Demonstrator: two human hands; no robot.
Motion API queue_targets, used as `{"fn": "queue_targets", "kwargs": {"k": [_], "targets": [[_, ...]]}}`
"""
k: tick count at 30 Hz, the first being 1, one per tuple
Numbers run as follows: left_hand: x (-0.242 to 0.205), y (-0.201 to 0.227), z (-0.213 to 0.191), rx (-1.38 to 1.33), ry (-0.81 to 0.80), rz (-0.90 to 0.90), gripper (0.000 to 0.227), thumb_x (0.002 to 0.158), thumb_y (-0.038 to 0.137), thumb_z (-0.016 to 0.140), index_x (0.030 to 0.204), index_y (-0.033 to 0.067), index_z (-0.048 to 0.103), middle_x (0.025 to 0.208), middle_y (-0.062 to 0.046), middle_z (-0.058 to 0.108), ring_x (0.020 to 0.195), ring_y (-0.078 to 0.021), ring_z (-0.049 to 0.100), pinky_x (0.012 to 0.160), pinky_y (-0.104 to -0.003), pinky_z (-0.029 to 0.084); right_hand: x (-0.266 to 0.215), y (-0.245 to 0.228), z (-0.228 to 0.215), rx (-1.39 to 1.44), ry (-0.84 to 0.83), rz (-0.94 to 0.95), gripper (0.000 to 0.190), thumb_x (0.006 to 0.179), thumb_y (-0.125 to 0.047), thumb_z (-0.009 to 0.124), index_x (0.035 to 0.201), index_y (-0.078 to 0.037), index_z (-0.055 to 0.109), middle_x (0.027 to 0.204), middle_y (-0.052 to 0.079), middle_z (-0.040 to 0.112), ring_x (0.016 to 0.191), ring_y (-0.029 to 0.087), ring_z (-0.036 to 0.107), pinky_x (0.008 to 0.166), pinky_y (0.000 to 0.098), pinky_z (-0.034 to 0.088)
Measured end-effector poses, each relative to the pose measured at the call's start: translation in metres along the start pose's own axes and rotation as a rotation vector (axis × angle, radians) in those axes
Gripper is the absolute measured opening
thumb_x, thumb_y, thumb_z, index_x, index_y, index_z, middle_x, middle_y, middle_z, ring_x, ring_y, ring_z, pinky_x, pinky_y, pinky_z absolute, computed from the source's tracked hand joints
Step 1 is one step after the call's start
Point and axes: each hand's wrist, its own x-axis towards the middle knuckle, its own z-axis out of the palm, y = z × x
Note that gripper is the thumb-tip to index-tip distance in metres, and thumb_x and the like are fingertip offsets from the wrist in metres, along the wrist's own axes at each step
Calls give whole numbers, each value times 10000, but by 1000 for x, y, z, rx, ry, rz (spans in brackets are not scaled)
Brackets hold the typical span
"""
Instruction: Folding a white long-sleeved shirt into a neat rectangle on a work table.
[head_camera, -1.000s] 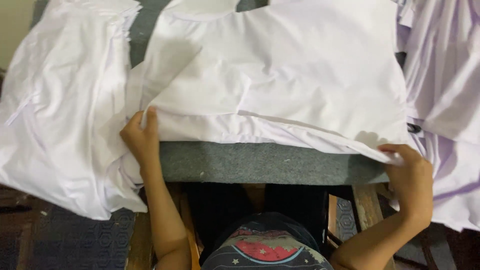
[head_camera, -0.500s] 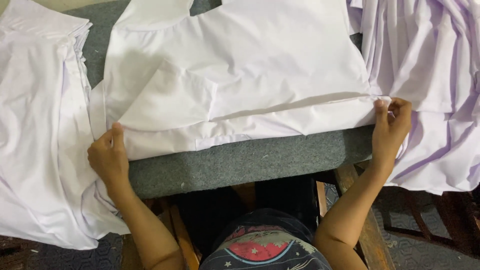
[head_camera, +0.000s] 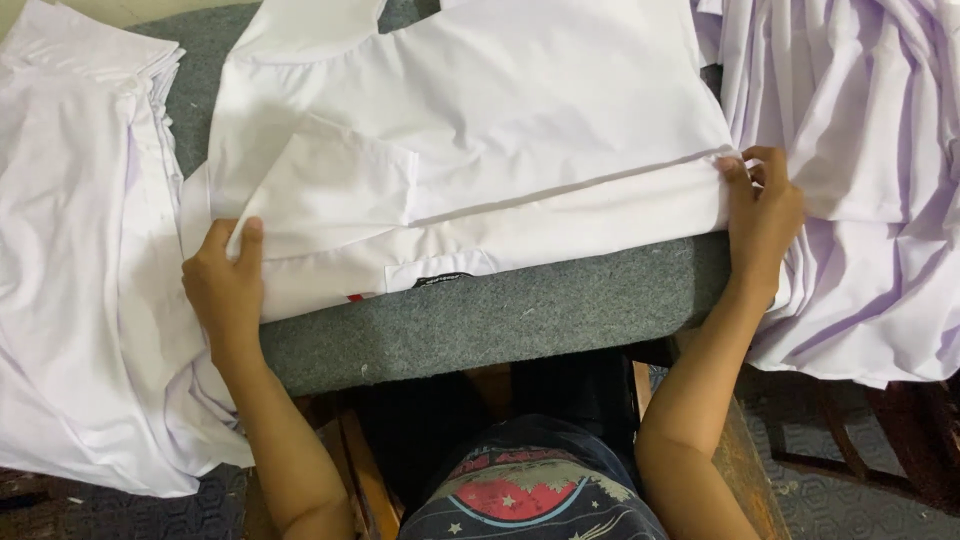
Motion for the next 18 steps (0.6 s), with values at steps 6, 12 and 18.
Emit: {"fn": "queue_targets", "kwargs": {"k": [6, 12, 18], "targets": [[-1, -18, 17, 146, 39, 61, 547, 1175, 573, 401, 1071, 108, 670, 633, -55, 577, 594, -284, 576, 537, -436, 428, 2, -3, -2, -15, -48, 119, 239, 1097, -344, 758, 1160, -130, 672, 914, 80, 679, 854, 259, 638, 719, 434, 469], [-5, -15, 15, 133, 46, 77, 455, 1193, 482, 405, 1165, 98, 648, 716, -87, 626, 653, -308, 602, 586, -444, 438, -4, 13, 3, -25, 39, 66, 316, 1040, -363, 864, 1074, -94, 703, 861, 68, 720, 764, 242, 656, 641, 399, 458], [-5, -10, 16, 176, 76, 59, 453, 1179, 508, 439, 1128, 119, 665, 758, -86, 679, 696, -348, 642, 607, -487, 452, -8, -6, -2, -17, 85, 50, 205, 1011, -238, 863, 1060, -108, 712, 914, 7, 684, 799, 196, 620, 680, 372, 442]]}}
